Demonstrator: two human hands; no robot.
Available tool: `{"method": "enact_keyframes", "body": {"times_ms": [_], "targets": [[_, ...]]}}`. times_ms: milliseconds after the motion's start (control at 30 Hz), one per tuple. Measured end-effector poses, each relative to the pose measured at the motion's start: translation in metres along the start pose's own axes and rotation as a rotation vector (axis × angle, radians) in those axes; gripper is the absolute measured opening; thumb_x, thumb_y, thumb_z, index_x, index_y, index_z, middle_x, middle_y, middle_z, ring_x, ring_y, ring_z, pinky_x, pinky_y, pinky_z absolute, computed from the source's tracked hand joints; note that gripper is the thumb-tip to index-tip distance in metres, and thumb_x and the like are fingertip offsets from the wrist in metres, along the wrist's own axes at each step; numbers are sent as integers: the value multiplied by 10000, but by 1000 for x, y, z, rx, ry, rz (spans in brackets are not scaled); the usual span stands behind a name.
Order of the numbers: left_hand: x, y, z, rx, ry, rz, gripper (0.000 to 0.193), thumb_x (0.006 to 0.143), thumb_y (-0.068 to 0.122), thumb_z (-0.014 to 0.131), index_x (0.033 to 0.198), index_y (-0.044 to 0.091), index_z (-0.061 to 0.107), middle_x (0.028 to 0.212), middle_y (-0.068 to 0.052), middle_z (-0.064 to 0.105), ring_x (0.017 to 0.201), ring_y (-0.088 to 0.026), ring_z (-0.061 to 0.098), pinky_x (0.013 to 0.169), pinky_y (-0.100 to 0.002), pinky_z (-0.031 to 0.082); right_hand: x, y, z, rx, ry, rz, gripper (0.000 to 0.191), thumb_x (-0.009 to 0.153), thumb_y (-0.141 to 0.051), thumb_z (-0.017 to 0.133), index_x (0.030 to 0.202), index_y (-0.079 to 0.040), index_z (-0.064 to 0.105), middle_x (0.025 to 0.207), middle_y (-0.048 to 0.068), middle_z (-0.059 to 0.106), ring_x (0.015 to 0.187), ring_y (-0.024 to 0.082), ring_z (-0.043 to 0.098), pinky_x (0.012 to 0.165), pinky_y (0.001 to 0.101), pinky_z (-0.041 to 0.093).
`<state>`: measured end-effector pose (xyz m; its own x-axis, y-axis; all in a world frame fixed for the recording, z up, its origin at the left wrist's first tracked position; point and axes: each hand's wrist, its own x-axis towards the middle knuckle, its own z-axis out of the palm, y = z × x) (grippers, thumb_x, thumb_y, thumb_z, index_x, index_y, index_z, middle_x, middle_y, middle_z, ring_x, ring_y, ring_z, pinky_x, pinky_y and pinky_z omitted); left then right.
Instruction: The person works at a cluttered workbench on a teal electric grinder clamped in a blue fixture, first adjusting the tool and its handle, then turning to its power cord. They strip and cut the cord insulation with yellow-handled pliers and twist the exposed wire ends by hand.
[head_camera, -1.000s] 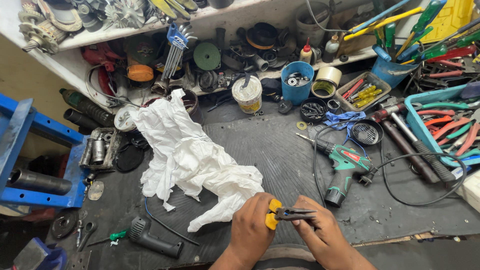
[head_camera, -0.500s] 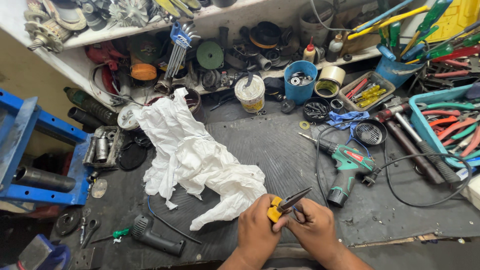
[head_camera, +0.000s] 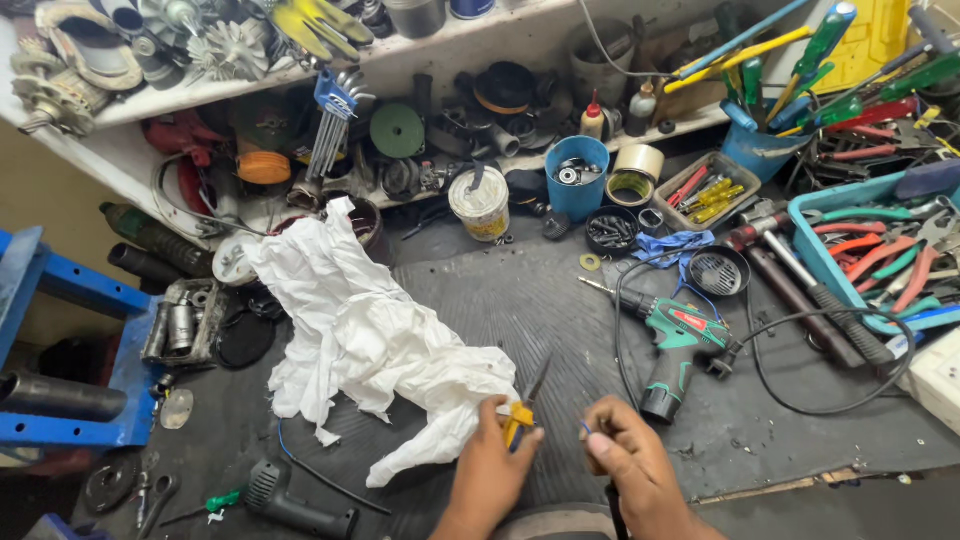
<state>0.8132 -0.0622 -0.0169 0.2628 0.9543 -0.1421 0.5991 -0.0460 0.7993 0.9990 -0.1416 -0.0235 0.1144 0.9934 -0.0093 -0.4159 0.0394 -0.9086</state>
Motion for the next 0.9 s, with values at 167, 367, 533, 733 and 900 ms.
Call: {"method": "enact_keyframes", "body": {"times_ms": [167,367,533,733,900], "targets": [[-7,8,-25,-82,91,258,437,869,152,721,1266,57,567,1295,-193,634,974,-331,737,790,-408,595,-8,-12,-7,-70,-60,-13,189,1020,-206,579,992,-24,534,786,10,451,677,93,402,591,269,334],[-24,42,-78,224,341,1101,260,923,108,746,1177,136,696,1222,-21,661,1031,-211,661,909,-397,556,-14,-23,-2,-177,-156,164,226,1049,-232,506,996,-23,571,771,-10,446,687,87,387,615,255,348],[-21,62,-94,379,430,1280,256,926,165,744,1177,213,725,1221,56,650,1072,-155,606,998,-395,490,-10,-27,8,-418,-174,92,213,1030,-219,532,952,-34,604,786,-8,514,723,89,464,653,250,428],[-22,64,-96,380,325,1272,151,914,202,745,1062,197,716,1155,54,675,1045,-144,610,974,-407,453,-11,-38,16,-547,-201,85,165,1007,-187,583,950,-39,632,782,-6,545,729,79,483,654,245,452],[-30,58,-91,105,-36,851,108,971,191,705,983,93,661,956,-13,671,944,-215,645,888,-408,456,-11,-43,32,-573,-191,178,116,928,-134,711,957,-26,680,760,9,598,689,81,528,604,279,479]]}}
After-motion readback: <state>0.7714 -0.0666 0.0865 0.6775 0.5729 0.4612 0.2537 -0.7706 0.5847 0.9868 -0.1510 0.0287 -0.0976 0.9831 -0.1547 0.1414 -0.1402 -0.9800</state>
